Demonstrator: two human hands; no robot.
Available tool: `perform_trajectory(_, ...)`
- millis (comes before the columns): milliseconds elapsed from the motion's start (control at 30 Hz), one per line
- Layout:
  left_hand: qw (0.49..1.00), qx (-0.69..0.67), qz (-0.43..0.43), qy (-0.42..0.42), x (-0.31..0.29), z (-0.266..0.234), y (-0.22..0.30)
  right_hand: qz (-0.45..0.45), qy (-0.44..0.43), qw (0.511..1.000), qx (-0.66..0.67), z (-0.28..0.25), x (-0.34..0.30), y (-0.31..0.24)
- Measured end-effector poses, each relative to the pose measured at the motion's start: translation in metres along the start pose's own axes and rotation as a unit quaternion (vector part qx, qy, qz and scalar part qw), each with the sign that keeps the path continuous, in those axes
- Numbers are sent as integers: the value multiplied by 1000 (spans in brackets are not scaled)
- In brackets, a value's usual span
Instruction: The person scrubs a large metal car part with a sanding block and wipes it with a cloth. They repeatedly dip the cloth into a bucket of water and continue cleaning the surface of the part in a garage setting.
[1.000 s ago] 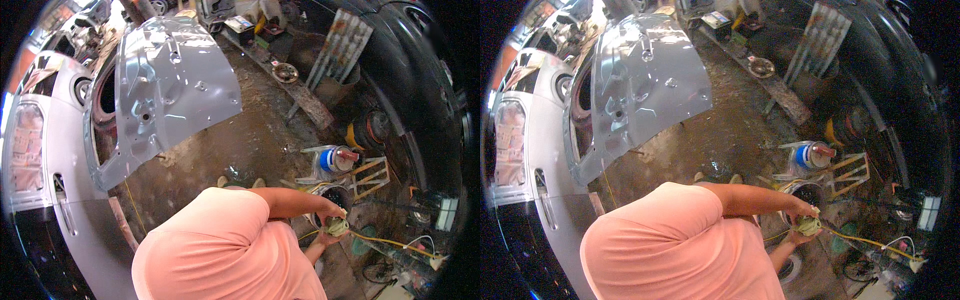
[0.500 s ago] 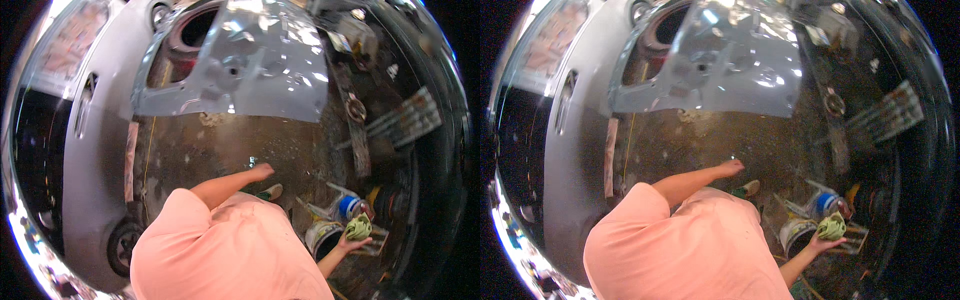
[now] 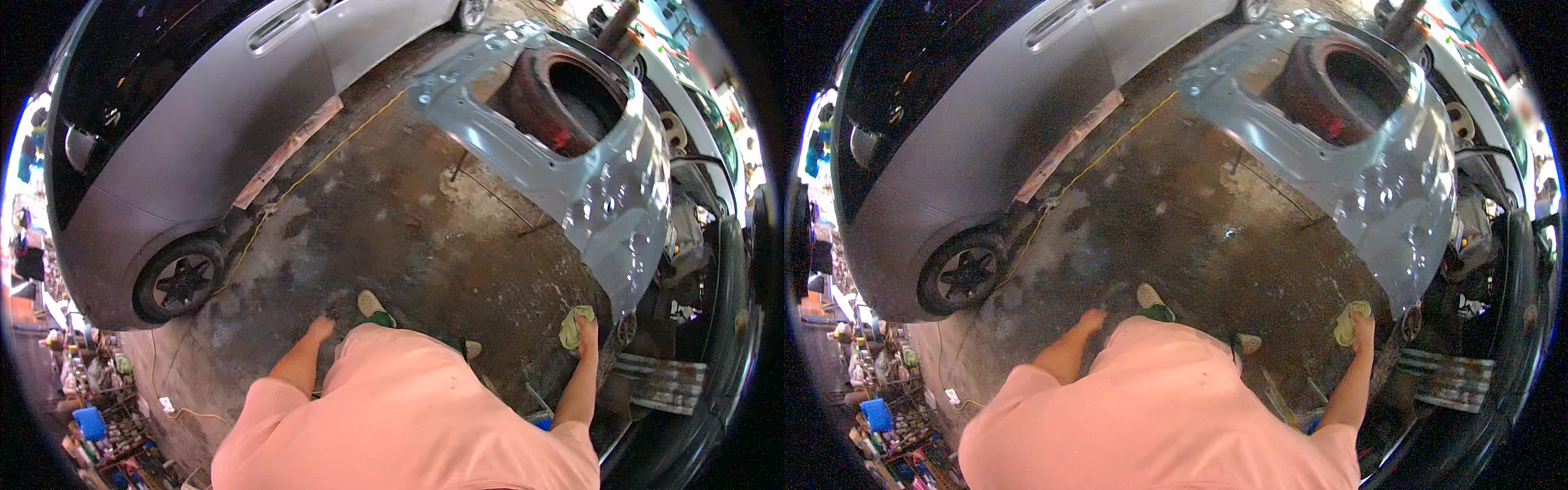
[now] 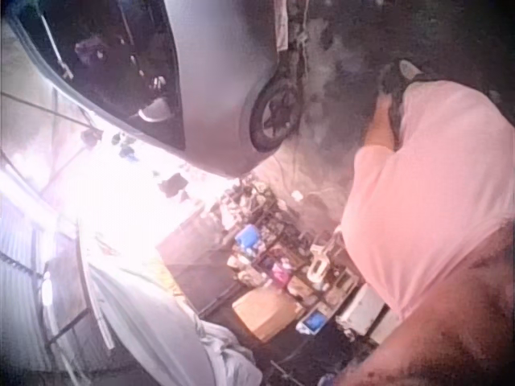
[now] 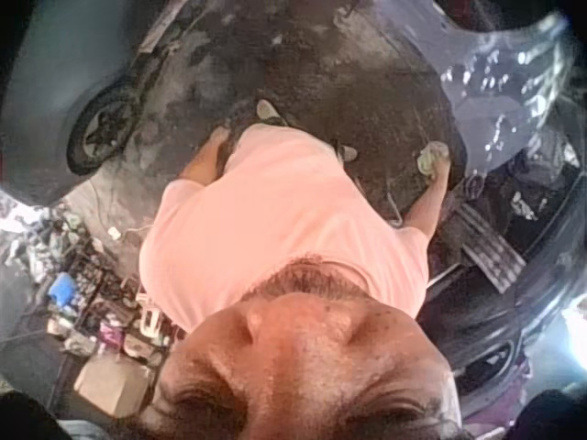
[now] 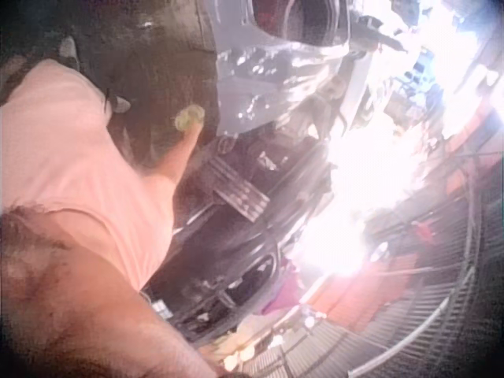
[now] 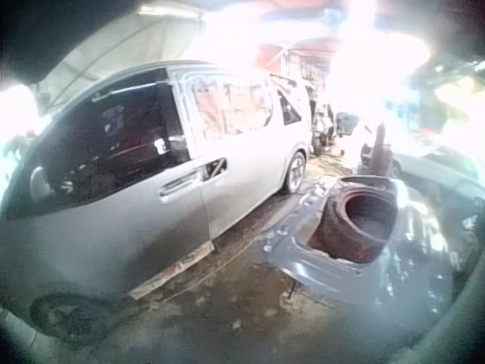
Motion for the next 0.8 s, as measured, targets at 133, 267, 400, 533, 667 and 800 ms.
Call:
perform_trajectory(133, 994, -65, -83, -1, -62, 17, -95, 64, -54, 973, -214, 69, 11, -26)
perform_trajectory(267, 985, -83, -121, -88, -95, 20, -125, 37, -104, 937, -332, 124, 41, -3)
perform_trajectory(400, 880, -396, -253, 71, -57, -13, -119, -34, -190, 822, -536, 192, 60, 6)
perform_trajectory(533, 851, -447, -269, 60, 37, -98, -135, 36, -348, 771, -533, 286, 17, -2)
perform_trajectory(667, 877, -443, -151, 110, 148, -242, -78, 59, -363, 838, -403, 354, -11, -6)
perform_trajectory(800, 902, -414, -58, 106, 263, -361, -47, 76, -351, 849, -389, 429, -2, -39)
Point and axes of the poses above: each hand's wrist, its own x-axis towards the middle knuckle, its own z-axis out of the palm, y = z × x, the point moved 1 cm from there along x, towards the middle knuckle, and after that the axes turned 15 degrees about -x, right-handed, at the moved point
